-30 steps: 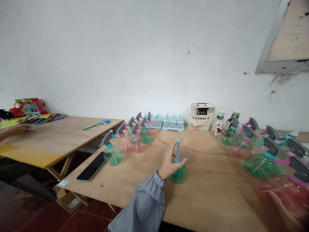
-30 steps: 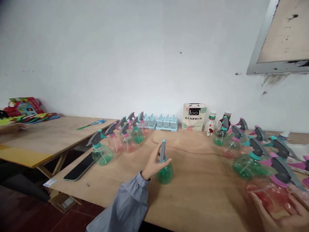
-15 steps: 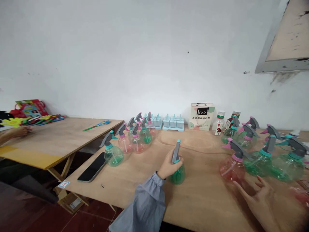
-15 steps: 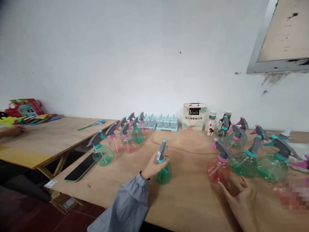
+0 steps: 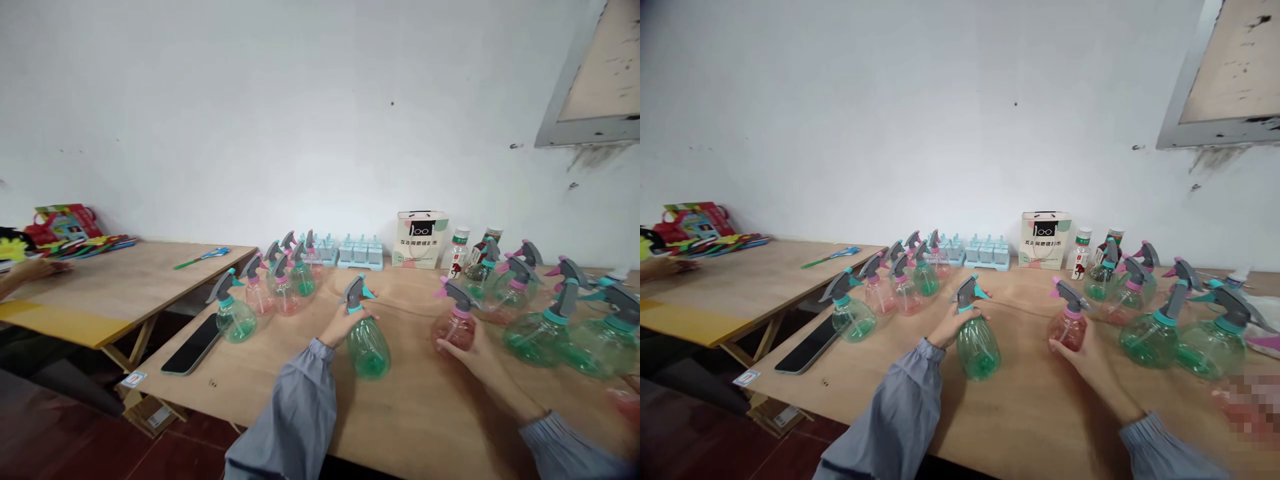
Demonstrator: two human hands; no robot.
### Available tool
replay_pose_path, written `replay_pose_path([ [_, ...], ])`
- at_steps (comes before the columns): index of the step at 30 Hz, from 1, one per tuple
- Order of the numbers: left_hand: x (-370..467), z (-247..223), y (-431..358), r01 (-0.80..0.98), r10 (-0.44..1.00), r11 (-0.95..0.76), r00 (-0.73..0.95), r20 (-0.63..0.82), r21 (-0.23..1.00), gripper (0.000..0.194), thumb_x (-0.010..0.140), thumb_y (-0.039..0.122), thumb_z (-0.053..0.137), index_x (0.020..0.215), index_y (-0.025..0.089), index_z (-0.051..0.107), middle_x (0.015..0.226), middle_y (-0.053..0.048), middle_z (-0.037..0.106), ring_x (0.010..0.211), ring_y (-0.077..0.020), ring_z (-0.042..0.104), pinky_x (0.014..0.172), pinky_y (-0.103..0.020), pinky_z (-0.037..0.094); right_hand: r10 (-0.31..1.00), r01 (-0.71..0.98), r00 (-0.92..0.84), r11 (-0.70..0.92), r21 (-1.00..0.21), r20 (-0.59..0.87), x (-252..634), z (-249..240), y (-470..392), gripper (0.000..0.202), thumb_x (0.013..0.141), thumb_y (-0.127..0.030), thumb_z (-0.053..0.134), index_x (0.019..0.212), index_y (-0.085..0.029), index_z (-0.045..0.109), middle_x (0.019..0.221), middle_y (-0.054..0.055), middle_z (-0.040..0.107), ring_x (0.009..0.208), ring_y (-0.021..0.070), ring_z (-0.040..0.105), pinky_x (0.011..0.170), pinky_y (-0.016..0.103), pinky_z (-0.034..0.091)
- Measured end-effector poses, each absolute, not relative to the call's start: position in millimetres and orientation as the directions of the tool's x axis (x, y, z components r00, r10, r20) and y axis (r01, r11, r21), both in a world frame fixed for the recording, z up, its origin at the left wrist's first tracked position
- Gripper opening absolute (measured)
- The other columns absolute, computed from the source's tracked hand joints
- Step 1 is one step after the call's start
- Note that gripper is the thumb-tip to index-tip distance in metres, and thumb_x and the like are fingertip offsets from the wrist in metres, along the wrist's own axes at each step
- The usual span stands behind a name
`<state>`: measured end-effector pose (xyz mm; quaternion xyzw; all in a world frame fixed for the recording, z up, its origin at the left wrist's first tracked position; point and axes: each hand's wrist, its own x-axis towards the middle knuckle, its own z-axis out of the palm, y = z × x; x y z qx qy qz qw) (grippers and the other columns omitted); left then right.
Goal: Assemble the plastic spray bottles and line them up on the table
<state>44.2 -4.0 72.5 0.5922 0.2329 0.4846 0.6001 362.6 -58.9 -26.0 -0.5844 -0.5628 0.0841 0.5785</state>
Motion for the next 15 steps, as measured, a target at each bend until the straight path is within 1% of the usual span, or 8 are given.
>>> replay_pose_path([
  [3, 47.2, 70.6, 2.2, -0.399, 0.878, -0.096, 0.398, 0.266, 0.912, 0.062, 0.060, 0.036, 0.084, 0.116, 0.018, 0.063, 0.123, -0.012, 0.068, 0.070, -0.0167, 0.071, 0.072, -0.032, 0.057, 0.807, 0.498, 0.283, 0.338, -0.799, 0.518, 340.1, -26.0, -45.7, 0.094, 0.065, -0.062, 0.078, 0.139, -0.022, 0.035, 0.135, 0.018, 0.055, 0.124, 0.0346, 0.057, 0.107, 0.057, 0.044],
  [6, 48.9, 63.5, 2.8, -0.415, 0.910, -0.018, 0.369, 0.186, 0.910, 0.044, 0.057, 0.033, 0.083, 0.094, 0.015, 0.066, 0.099, -0.007, 0.073, 0.068, -0.0163, 0.070, 0.069, -0.031, 0.056, 0.786, 0.447, 0.289, 0.395, -0.803, 0.547, 316.0, -29.0, -38.1, 0.095, 0.068, -0.063, 0.077, 0.141, -0.022, 0.032, 0.134, 0.020, 0.055, 0.122, 0.0335, 0.059, 0.104, 0.056, 0.047],
  [8, 48.0, 62.1, -0.2, -0.398, 0.914, 0.019, 0.379, 0.145, 0.917, 0.040, 0.054, 0.032, 0.083, 0.085, 0.015, 0.064, 0.088, -0.005, 0.071, 0.066, -0.0156, 0.069, 0.067, -0.030, 0.055, 0.762, 0.444, 0.311, 0.412, -0.796, 0.568, 306.0, -30.9, -36.2, 0.096, 0.068, -0.064, 0.077, 0.142, -0.022, 0.031, 0.135, 0.020, 0.054, 0.123, 0.0334, 0.058, 0.105, 0.056, 0.046],
  [10, 46.2, 64.7, -4.4, -0.403, 0.900, 0.023, 0.406, 0.157, 0.915, 0.043, 0.053, 0.031, 0.083, 0.090, 0.015, 0.065, 0.092, -0.005, 0.071, 0.066, -0.0150, 0.068, 0.066, -0.029, 0.054, 0.760, 0.443, 0.311, 0.416, -0.794, 0.571, 302.5, -32.7, -36.4, 0.096, 0.069, -0.063, 0.077, 0.143, -0.022, 0.031, 0.136, 0.020, 0.054, 0.124, 0.0331, 0.058, 0.107, 0.057, 0.045],
  [13, 44.2, 70.2, -8.9, -0.430, 0.871, -0.015, 0.438, 0.223, 0.903, 0.050, 0.057, 0.030, 0.081, 0.103, 0.018, 0.066, 0.110, -0.008, 0.071, 0.070, -0.0150, 0.068, 0.067, -0.028, 0.053, 0.774, 0.434, 0.313, 0.398, -0.808, 0.550, 304.5, -35.8, -39.2, 0.099, 0.068, -0.062, 0.078, 0.144, -0.021, 0.029, 0.139, 0.020, 0.052, 0.127, 0.0339, 0.055, 0.109, 0.058, 0.042],
  [15, 44.4, 70.5, -9.2, -0.438, 0.869, -0.031, 0.432, 0.241, 0.898, 0.049, 0.059, 0.030, 0.080, 0.104, 0.018, 0.066, 0.110, -0.008, 0.071, 0.071, -0.0155, 0.068, 0.070, -0.029, 0.053, 0.779, 0.433, 0.321, 0.385, -0.815, 0.538, 306.1, -37.4, -41.4, 0.101, 0.068, -0.062, 0.078, 0.145, -0.021, 0.028, 0.141, 0.020, 0.051, 0.130, 0.0348, 0.053, 0.111, 0.059, 0.040],
])
